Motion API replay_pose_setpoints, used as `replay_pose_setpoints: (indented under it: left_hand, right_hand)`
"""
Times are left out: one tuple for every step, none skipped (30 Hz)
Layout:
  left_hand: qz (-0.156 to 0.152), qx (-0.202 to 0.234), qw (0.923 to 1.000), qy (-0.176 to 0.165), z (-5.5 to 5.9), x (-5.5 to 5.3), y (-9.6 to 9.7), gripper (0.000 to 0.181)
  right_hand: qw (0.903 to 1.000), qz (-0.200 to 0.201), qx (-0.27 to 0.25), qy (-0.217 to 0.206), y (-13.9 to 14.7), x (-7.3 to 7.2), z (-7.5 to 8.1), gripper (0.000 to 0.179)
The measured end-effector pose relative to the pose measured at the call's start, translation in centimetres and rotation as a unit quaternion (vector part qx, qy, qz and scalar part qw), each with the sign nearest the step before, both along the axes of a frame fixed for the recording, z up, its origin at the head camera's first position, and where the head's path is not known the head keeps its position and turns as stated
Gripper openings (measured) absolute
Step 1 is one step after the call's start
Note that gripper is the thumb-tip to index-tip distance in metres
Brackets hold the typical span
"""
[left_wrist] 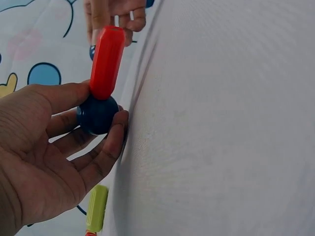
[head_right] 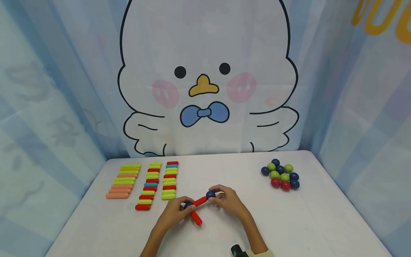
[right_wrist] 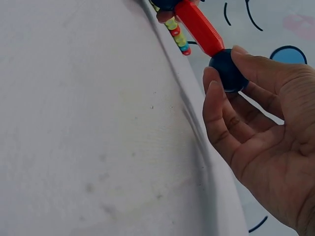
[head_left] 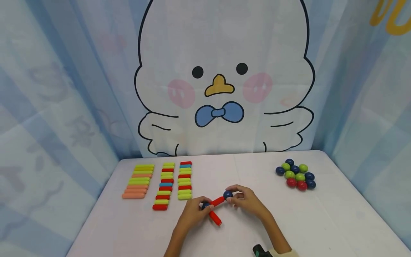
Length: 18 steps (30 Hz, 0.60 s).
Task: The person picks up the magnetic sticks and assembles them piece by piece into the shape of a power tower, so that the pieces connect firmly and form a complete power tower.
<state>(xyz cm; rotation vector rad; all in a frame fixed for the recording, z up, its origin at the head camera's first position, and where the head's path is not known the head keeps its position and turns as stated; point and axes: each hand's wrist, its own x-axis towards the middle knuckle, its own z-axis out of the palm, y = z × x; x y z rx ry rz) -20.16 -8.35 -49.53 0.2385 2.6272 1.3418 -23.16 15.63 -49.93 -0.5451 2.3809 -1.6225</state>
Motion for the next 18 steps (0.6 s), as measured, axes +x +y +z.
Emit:
replay_pose_setpoints:
  left_hand:
    - [0.0, 0.001, 1.0, -0.001, 0.02, 0.02, 0.04, 0.026]
    - [0.0, 0.001, 1.0, -0.002, 0.02, 0.0, 0.08, 0.025]
    - [0.0, 0.002, 1.0, -0.004, 0.05, 0.02, 0.11, 0.025]
    - [-0.001, 0.0, 1.0, -0.003, 0.06, 0.02, 0.1, 0.024]
    - [-0.003, -0.002, 1.0, -0.004, 0.05, -0.02, 0.1, 0.024]
    - [-0.005, -0.006, 1.0, -0.003, 0.01, -0.03, 0.1, 0.025]
    - [-0.007, -0.01, 0.9999, -0.007, -0.01, -0.04, 0.12, 0.025]
    - [-0.011, -0.014, 0.9998, -0.008, -0.07, -0.03, 0.13, 0.025]
    - [-0.016, -0.018, 0.9997, -0.01, -0.1, 0.0, 0.15, 0.026]
    - [-0.021, -0.023, 0.9994, -0.011, -0.14, 0.02, 0.18, 0.026]
    - [-0.027, -0.026, 0.9992, -0.015, -0.15, 0.05, 0.22, 0.026]
    - [-0.033, -0.028, 0.999, -0.016, -0.13, 0.1, 0.25, 0.025]
    - [-0.037, -0.031, 0.9986, -0.019, -0.09, 0.15, 0.3, 0.025]
    - [-0.045, -0.038, 0.9981, -0.015, -0.05, 0.17, 0.33, 0.025]
    - [-0.054, -0.047, 0.9974, -0.01, 0.03, 0.19, 0.35, 0.025]
    - [-0.064, -0.058, 0.9962, -0.004, 0.16, 0.2, 0.37, 0.026]
    - [-0.078, -0.074, 0.9942, 0.005, 0.3, 0.24, 0.38, 0.028]
    - [-0.095, -0.093, 0.9911, 0.012, 0.42, 0.27, 0.38, 0.03]
  right_hand:
    - [1.0, -0.001, -0.001, -0.001, 0.03, 0.02, -0.01, 0.045]
    - [1.0, 0.001, -0.002, -0.001, 0.09, 0.04, -0.03, 0.045]
    - [1.0, 0.0, -0.002, -0.003, 0.11, 0.08, -0.04, 0.045]
    - [1.0, 0.001, -0.003, -0.003, 0.12, 0.11, -0.08, 0.045]
    - [1.0, 0.0, -0.002, -0.005, 0.14, 0.12, -0.13, 0.045]
    - [1.0, 0.002, -0.001, -0.006, 0.15, 0.15, -0.2, 0.044]
    - [1.0, 0.003, -0.001, -0.007, 0.18, 0.18, -0.27, 0.044]
    - [1.0, 0.007, -0.001, -0.007, 0.22, 0.2, -0.37, 0.044]
    - [0.9999, 0.007, -0.001, -0.009, 0.22, 0.22, -0.45, 0.043]
    - [0.9999, 0.008, 0.0, -0.007, 0.24, 0.22, -0.55, 0.042]
    - [0.9999, 0.008, 0.003, -0.006, 0.22, 0.21, -0.63, 0.041]
    - [0.9999, 0.008, 0.007, 0.0, 0.2, 0.2, -0.69, 0.04]
    - [0.9999, 0.008, 0.01, 0.006, 0.15, 0.17, -0.73, 0.039]
    - [0.9998, 0.008, 0.015, 0.014, 0.08, 0.14, -0.74, 0.037]
    - [0.9996, 0.005, 0.018, 0.02, -0.01, 0.12, -0.72, 0.036]
    - [0.9994, 0.004, 0.022, 0.026, -0.1, 0.1, -0.7, 0.035]
    - [0.9993, 0.003, 0.023, 0.029, -0.18, 0.09, -0.65, 0.035]
    - [0.9992, 0.001, 0.023, 0.032, -0.23, 0.1, -0.61, 0.034]
